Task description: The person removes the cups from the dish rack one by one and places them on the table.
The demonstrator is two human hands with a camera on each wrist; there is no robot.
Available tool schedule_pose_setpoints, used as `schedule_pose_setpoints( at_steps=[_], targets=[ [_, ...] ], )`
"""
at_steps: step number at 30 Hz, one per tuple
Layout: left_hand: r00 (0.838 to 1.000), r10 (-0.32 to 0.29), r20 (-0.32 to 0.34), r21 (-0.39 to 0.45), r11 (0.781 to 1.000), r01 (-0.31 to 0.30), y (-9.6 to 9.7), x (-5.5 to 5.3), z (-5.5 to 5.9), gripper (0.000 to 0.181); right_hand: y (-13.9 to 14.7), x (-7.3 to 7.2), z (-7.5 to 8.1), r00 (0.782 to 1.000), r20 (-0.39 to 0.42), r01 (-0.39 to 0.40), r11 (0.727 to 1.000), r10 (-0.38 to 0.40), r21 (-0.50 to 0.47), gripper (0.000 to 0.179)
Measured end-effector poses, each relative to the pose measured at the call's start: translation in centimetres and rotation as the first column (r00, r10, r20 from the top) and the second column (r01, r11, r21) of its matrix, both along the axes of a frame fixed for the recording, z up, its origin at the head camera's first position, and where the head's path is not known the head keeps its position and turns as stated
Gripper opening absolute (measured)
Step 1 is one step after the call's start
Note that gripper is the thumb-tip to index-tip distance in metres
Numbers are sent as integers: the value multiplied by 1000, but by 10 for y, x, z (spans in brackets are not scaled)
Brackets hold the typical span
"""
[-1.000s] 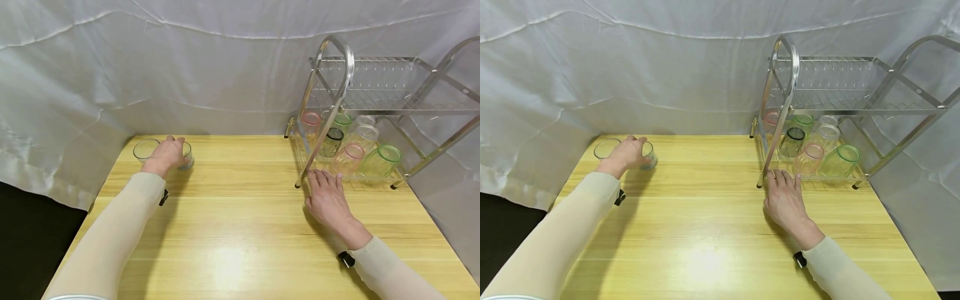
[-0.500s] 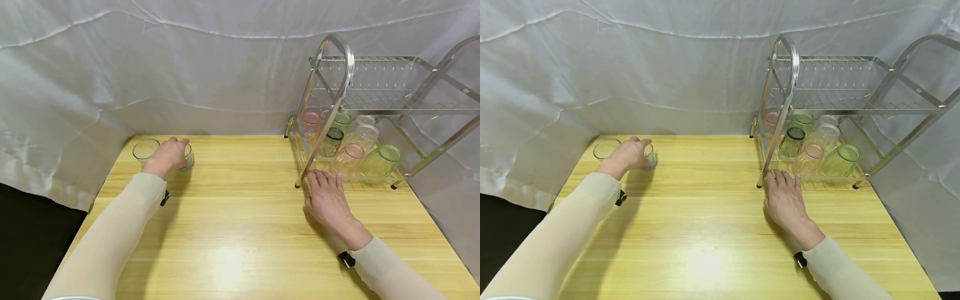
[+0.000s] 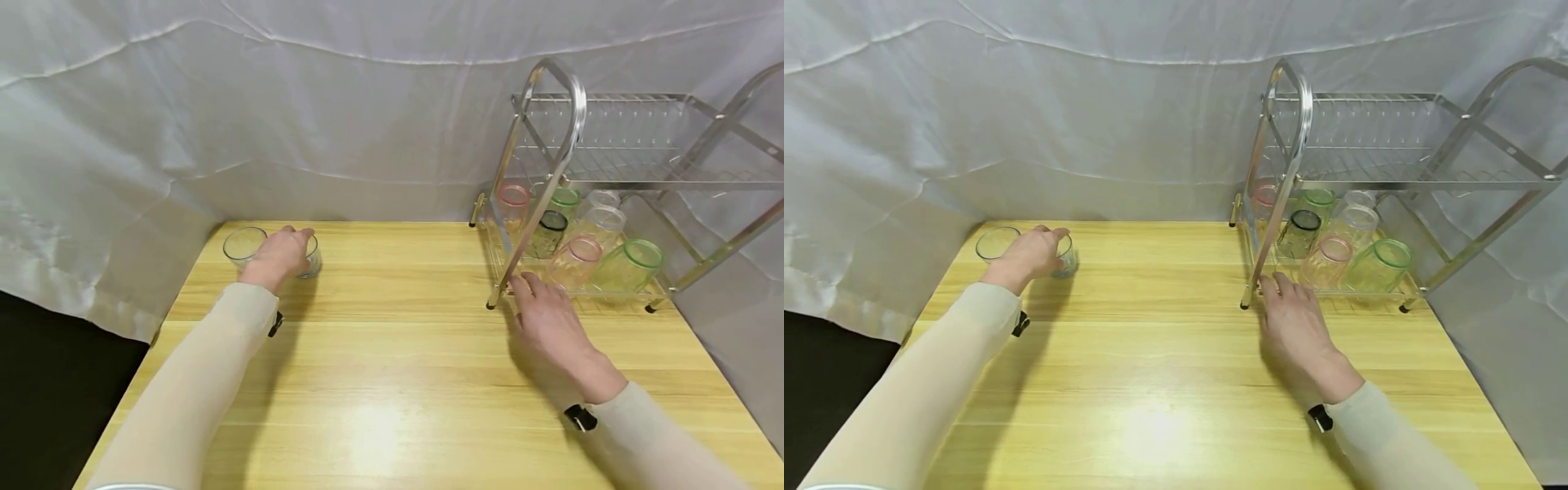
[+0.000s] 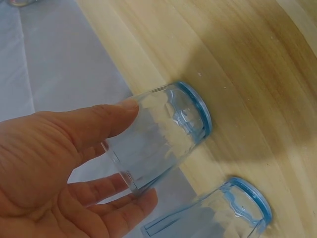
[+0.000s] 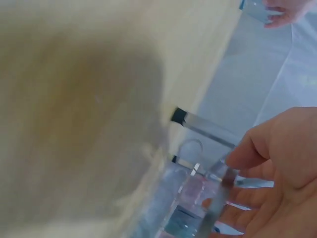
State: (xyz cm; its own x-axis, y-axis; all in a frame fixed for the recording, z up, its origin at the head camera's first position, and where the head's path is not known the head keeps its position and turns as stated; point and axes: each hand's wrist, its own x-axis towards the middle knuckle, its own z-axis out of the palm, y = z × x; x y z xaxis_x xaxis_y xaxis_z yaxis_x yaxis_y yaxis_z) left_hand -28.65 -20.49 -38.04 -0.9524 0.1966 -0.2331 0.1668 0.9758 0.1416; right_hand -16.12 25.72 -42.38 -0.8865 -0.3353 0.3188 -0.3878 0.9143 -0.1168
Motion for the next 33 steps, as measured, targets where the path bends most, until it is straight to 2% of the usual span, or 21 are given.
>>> schedule_pose_setpoints(
  at_steps=[5, 12, 14, 17, 20, 22, 25, 30, 32, 33],
  targets=[
    [1000, 3, -4, -7, 1000, -3, 2, -1, -2, 74, 7, -13, 19, 1000, -17, 11, 999, -12, -51, 54],
    [1000, 4, -23, -17, 1000, -4, 2, 0, -2, 72, 10, -49, 44, 993, -121, -1, 997, -8, -73, 41],
    [1000, 8, -24, -18, 1000, -8, 2, -1, -3, 72, 11, -60, 49, 994, -107, 16, 998, -23, -69, 41],
    [1000, 13, -21, -19, 1000, -13, 2, -1, -4, 72, 13, -77, 54, 997, -41, 58, 996, -61, -73, 44],
    [1000, 15, -20, -19, 1000, -15, 2, -2, -6, 72, 16, -93, 60, 994, 37, 104, 992, -101, -65, 40],
    [1000, 17, -22, -18, 1000, -17, 2, -2, -6, 71, 17, -104, 63, 992, 56, 112, 992, -109, -50, 36],
    [1000, 21, -23, -14, 1000, -22, 3, 0, -4, 70, 18, -118, 68, 995, 49, 85, 995, -83, -52, 39],
    [999, 24, -21, -18, 1000, -25, 3, 2, -2, 69, 20, -141, 72, 999, 31, -13, 991, 18, -135, 58],
    [1000, 23, -17, -18, 1000, -24, 4, 2, -2, 68, 21, -149, 74, 998, 48, -29, 987, 37, -155, 61],
    [1000, 24, -15, -18, 1000, -24, 4, 2, -2, 68, 21, -154, 75, 996, 82, -8, 989, 20, -149, 61]
  ],
)
